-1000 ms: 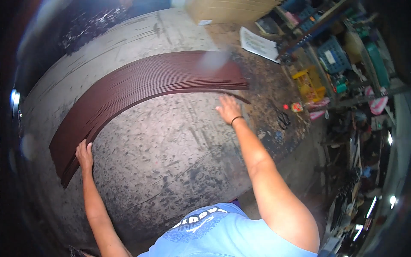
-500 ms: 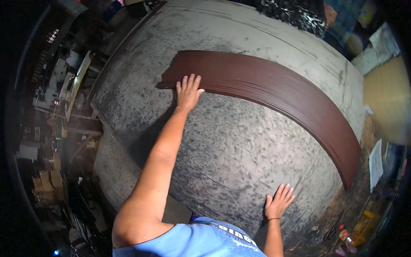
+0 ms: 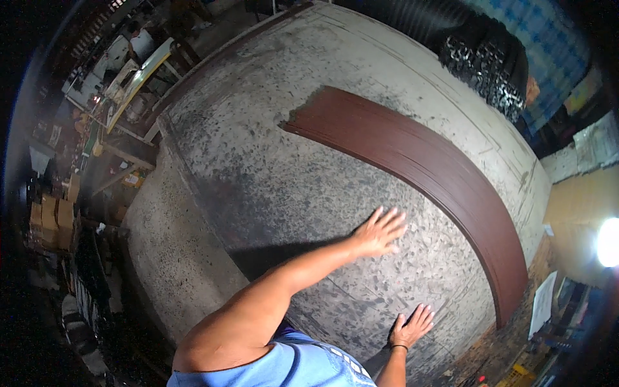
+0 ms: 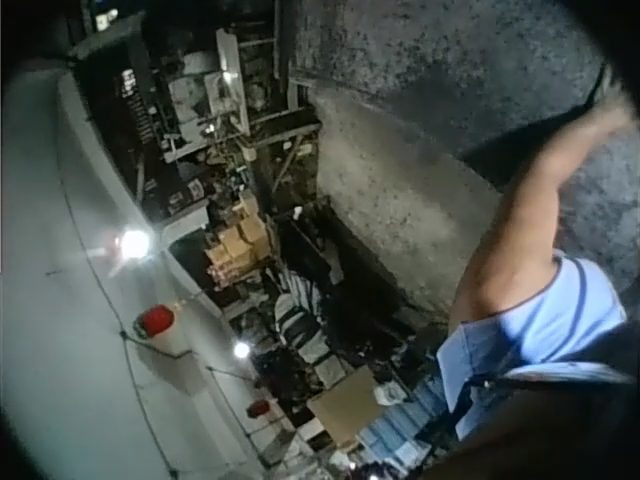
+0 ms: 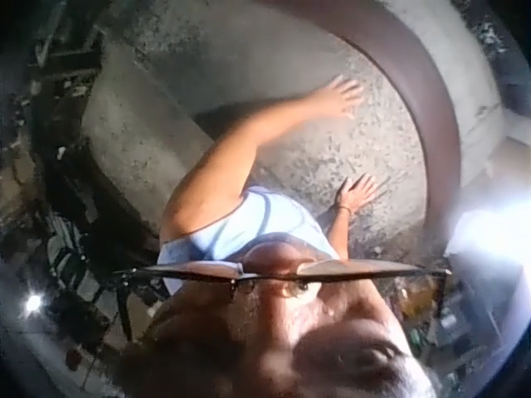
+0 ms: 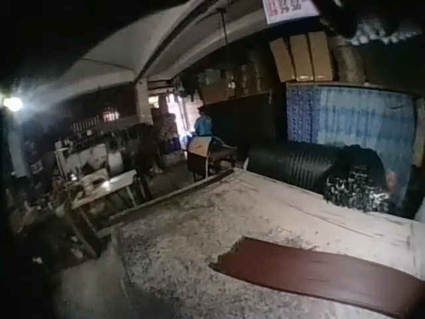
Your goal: Polishing or cleaning several brown leather straps on a workshop table.
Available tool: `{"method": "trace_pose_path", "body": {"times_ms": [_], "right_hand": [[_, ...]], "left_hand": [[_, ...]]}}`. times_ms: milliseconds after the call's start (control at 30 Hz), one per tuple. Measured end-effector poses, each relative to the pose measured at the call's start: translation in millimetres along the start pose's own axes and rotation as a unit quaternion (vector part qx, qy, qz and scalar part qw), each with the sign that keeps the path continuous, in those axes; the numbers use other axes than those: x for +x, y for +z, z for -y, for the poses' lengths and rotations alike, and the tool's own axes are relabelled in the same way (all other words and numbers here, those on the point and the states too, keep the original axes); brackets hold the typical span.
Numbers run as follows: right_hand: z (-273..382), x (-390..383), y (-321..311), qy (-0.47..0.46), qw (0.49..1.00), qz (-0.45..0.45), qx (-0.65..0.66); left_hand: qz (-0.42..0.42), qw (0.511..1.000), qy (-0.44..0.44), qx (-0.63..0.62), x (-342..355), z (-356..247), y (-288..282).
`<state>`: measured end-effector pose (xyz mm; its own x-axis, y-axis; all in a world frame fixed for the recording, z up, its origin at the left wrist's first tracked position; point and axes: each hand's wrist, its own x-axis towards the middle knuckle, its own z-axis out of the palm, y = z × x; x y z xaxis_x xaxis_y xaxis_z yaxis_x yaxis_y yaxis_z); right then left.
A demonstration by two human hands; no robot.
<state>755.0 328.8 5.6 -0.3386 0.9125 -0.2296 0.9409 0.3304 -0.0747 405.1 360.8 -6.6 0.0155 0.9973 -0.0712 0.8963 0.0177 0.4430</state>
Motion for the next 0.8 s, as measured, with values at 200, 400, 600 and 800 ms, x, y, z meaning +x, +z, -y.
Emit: {"method": "trace_pose_path", "body": {"times_ms": [200, 400, 600, 800], "right_hand": [[-7, 2, 10, 0.010, 1.000, -0.015, -0.013], [0, 1, 5, 0.017, 0.999, -0.022, -0.031], [-3, 3, 12, 0.015, 0.993, -0.022, -0.115], [-5, 19, 22, 0.032, 0.986, -0.005, -0.166]], "left_hand": [[-0.065, 0.978, -0.179, 0.080, -172, 15, -24], [-0.154, 0.844, -0.510, 0.065, -367, 44, -13], [-0.116, 0.778, -0.610, -0.090, -474, -12, 48], [-0.078, 0.838, -0.500, -0.205, -509, -101, 154]]}}
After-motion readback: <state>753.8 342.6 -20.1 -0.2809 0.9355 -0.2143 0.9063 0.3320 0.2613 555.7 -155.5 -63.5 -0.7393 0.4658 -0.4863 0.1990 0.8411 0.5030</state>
